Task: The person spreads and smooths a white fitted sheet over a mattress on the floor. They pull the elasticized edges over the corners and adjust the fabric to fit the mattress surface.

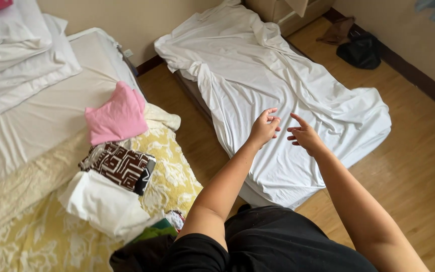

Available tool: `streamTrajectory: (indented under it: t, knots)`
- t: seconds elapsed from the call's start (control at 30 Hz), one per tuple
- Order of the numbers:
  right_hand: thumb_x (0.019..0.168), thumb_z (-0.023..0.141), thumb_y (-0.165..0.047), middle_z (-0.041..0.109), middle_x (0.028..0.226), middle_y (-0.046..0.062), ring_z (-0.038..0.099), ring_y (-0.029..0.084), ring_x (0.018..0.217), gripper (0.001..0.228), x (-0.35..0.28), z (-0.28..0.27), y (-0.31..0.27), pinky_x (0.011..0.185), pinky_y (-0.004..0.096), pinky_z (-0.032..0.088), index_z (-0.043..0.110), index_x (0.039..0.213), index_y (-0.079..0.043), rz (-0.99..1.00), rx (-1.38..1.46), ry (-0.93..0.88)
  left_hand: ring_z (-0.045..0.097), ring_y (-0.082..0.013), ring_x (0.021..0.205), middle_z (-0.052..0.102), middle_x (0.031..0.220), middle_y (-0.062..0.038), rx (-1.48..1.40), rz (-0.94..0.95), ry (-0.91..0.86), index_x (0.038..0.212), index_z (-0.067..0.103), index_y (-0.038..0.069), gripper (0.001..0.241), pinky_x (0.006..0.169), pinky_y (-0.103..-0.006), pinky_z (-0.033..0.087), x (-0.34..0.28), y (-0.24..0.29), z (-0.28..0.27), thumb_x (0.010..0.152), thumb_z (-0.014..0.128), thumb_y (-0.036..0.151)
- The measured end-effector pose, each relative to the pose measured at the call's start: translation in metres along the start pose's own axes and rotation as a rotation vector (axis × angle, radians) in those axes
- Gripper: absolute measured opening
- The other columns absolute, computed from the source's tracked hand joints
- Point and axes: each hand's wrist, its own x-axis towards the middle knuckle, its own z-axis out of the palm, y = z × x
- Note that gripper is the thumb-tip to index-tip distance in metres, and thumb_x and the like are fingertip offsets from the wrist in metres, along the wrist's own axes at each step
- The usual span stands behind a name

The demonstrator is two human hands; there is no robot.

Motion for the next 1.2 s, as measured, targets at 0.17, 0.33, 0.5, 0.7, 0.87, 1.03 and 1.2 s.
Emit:
streamTrajectory:
  t: [0.17,0.33,0.5,0.7,0.87,1.03,1.2]
  knots:
    - [0.095,0.049,-0.005,0.065,0.12,0.018,0.07,0.026,0.088,0.07,0.018,0.012,0.011,0.073,0.037,0.059,0.039,0.16,-0.031,0.019,0.054,0.035,0.074,-0.0251,0.086,0.069,0.119,-0.023,-0.013,0.008,-0.073,0.142,0.056,0.006,0.049,0.061,-0.0289,0.065,0.034,-0.005,-0.003,0.094,0.06,0.015]
    - [0.094,0.05,-0.004,0.068,0.119,0.018,0.072,0.026,0.087,0.069,0.006,0.007,0.011,0.072,0.037,0.061,0.044,0.157,-0.034,0.069,0.068,0.097,0.073,-0.0215,0.085,0.068,0.118,-0.02,-0.05,-0.003,-0.136,0.142,0.055,0.006,0.049,0.061,-0.0259,0.063,0.033,-0.001,0.0,0.094,0.059,0.013]
    - [0.095,0.049,-0.005,0.068,0.119,0.018,0.073,0.025,0.086,0.069,0.034,-0.001,0.019,0.07,0.036,0.061,0.043,0.157,-0.033,0.024,0.052,0.08,0.073,-0.0213,0.084,0.068,0.118,-0.02,-0.06,0.041,-0.129,0.142,0.055,0.007,0.048,0.059,-0.0264,0.063,0.039,0.004,0.004,0.094,0.057,0.012]
    - [0.096,0.049,-0.005,0.069,0.12,0.019,0.073,0.027,0.087,0.067,0.054,-0.005,0.001,0.07,0.037,0.062,0.044,0.156,-0.035,0.003,0.067,0.042,0.073,-0.0201,0.083,0.069,0.116,-0.019,-0.035,0.045,-0.078,0.142,0.054,0.006,0.048,0.06,-0.0258,0.063,0.057,0.014,0.003,0.094,0.056,0.013]
    - [0.095,0.047,-0.006,0.071,0.117,0.015,0.074,0.024,0.085,0.067,0.061,-0.001,-0.005,0.068,0.034,0.062,0.046,0.154,-0.037,0.017,0.017,0.042,0.073,-0.0203,0.084,0.07,0.116,-0.016,-0.071,0.046,-0.077,0.143,0.054,0.007,0.049,0.06,-0.0279,0.064,0.067,0.016,0.0,0.094,0.057,0.012]
    - [0.095,0.047,-0.005,0.071,0.114,0.014,0.074,0.022,0.081,0.067,0.077,-0.006,-0.006,0.063,0.031,0.061,0.047,0.154,-0.037,0.016,0.019,0.096,0.073,-0.0196,0.085,0.069,0.118,-0.016,-0.065,0.045,-0.142,0.143,0.053,0.007,0.048,0.062,-0.0279,0.064,0.098,0.017,0.003,0.095,0.056,0.012]
    - [0.096,0.045,-0.004,0.07,0.112,0.015,0.072,0.022,0.078,0.067,0.109,0.004,-0.01,0.058,0.027,0.056,0.045,0.155,-0.034,0.005,0.05,0.223,0.074,-0.0196,0.081,0.07,0.115,-0.015,-0.081,0.106,-0.264,0.142,0.054,0.009,0.047,0.056,-0.0266,0.063,0.149,0.011,-0.003,0.095,0.057,0.01]
